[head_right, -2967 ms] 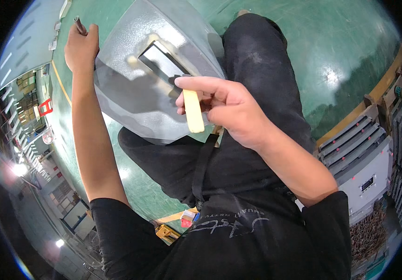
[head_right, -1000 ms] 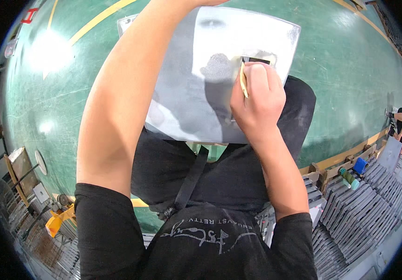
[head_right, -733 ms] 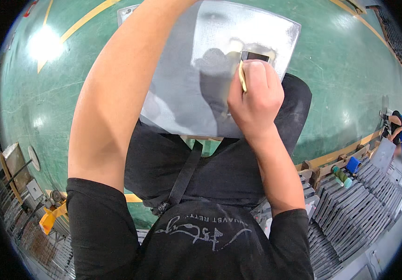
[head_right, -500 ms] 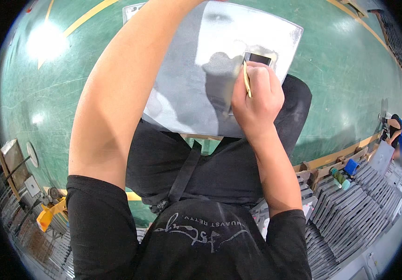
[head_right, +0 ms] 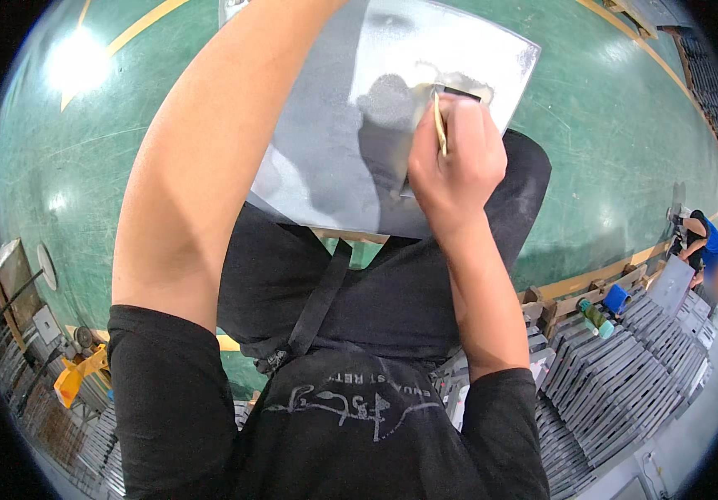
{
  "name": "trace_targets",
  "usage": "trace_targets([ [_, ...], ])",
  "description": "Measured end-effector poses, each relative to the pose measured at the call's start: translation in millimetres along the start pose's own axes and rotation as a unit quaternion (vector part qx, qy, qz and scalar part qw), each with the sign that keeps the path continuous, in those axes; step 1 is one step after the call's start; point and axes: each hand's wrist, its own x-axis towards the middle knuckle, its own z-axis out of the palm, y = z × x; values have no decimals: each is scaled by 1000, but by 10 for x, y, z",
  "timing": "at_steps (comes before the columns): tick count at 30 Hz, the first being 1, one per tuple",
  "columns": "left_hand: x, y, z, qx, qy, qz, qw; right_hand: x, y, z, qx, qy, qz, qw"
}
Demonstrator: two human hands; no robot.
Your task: Sanding and refining a metal enclosure part using sandpaper and a scraper tool.
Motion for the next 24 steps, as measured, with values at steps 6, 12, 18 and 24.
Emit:
trace_targets([
  [6,87,-40,42,-9,21,22,999,14,6,27,5,17,-5,1000],
  [12,-180,-28,-166,-14,51,68,996,-16,37,-89,174,49,196,964],
  [18,-231,51,-157,-37,136,154,978,-192,261,-697,208,23,255,944],
  [24,-150,42,-89,-28,131,157,979,-110,334,-530,217,10,261,941],
])
